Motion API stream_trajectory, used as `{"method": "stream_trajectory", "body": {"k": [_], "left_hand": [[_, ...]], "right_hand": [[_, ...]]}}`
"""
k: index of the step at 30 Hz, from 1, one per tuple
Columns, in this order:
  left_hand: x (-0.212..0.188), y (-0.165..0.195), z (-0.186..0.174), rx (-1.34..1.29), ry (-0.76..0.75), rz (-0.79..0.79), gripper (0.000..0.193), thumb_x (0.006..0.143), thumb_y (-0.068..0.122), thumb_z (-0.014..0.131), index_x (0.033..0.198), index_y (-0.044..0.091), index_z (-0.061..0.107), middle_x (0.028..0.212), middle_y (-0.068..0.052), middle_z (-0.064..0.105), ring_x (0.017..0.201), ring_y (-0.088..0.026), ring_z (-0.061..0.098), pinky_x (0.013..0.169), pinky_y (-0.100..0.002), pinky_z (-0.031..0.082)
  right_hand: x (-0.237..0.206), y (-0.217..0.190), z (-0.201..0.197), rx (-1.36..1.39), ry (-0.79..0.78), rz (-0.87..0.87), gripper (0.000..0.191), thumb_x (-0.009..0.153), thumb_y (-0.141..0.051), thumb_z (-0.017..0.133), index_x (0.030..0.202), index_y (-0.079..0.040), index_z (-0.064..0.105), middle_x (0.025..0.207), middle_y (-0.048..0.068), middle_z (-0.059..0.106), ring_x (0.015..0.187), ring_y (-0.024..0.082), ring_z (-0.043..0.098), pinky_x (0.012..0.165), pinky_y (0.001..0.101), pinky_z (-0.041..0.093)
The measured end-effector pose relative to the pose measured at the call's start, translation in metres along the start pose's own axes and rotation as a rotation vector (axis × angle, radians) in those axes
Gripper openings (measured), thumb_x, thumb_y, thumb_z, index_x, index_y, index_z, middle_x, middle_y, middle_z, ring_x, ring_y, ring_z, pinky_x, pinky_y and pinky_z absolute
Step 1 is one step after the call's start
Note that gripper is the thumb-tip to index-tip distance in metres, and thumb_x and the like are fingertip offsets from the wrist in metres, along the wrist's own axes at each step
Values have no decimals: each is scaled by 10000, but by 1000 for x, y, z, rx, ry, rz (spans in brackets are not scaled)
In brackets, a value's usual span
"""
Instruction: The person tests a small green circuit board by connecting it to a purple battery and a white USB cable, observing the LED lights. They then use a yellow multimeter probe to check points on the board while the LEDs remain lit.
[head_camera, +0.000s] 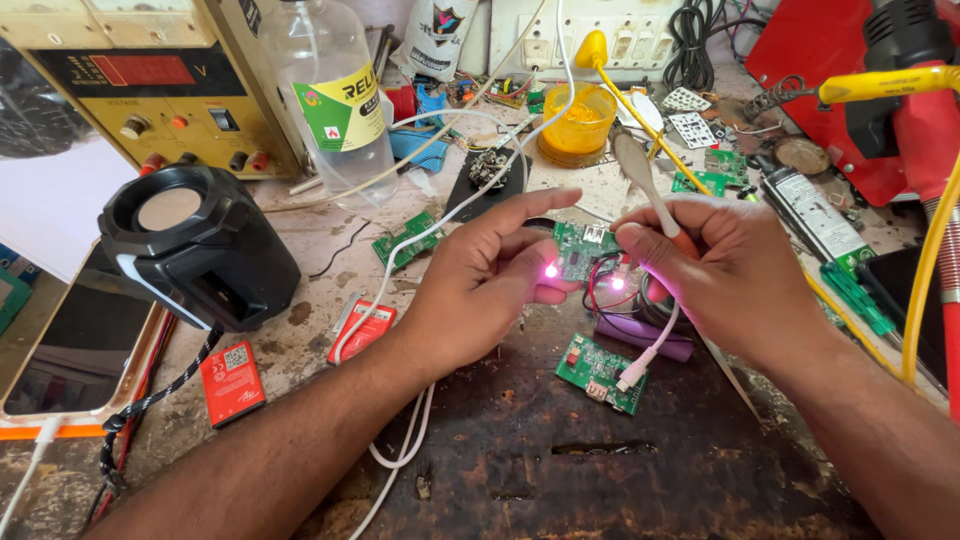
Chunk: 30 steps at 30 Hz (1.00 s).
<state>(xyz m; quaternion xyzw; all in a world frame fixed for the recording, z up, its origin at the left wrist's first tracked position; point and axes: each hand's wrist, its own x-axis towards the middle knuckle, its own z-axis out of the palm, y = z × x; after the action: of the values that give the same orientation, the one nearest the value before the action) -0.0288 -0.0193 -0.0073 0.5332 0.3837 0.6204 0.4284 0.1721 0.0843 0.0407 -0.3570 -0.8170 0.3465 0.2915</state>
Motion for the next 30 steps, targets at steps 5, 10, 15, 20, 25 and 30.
{"method": "stream_trajectory", "body": {"k": [5,10,15,20,25,30], "left_hand": [[4,-11,-3,123,5,-31,393,992,16,599,1382,58,623,1013,-54,689,892,-114,733,797,-263,629],[4,-15,-3,136,22,-54,432,943,-6,648,1369,63,622,1005,-51,711,901,-102,738,777,-241,602],[6,-17,-2,138,10,-40,444,947,-15,643,1385,54,608,1025,-70,734,903,-104,737,805,-244,613],[6,-20,-2,144,-4,-23,444,963,-20,627,1402,47,601,1041,-84,740,906,-104,737,829,-252,621],[7,-22,-1,165,-7,-9,451,963,-27,621,1409,40,593,1058,-91,752,900,-96,726,828,-251,610],[6,-20,0,187,-14,24,446,975,-30,623,1415,32,595,1060,-95,753,909,-95,723,840,-254,617]], "right_hand": [[1,-1,2,3,12,56,233,924,-225,722,1086,-73,791,643,14,650,539,65,564,463,254,416],[-1,0,3,42,3,29,232,924,-220,724,1077,-59,792,675,-3,672,550,56,576,471,238,429],[-2,2,1,71,6,21,227,914,-207,735,1076,-59,795,696,-14,686,553,51,578,474,232,443],[-3,2,0,97,24,40,225,897,-201,755,1063,-56,801,686,-19,682,551,43,575,479,223,455],[-5,1,-2,68,14,-2,218,897,-197,757,1056,-57,805,646,-15,659,550,39,572,476,221,445],[-5,1,-3,55,4,-14,210,893,-187,759,1045,-51,807,631,-18,649,552,38,565,479,220,442]]}}
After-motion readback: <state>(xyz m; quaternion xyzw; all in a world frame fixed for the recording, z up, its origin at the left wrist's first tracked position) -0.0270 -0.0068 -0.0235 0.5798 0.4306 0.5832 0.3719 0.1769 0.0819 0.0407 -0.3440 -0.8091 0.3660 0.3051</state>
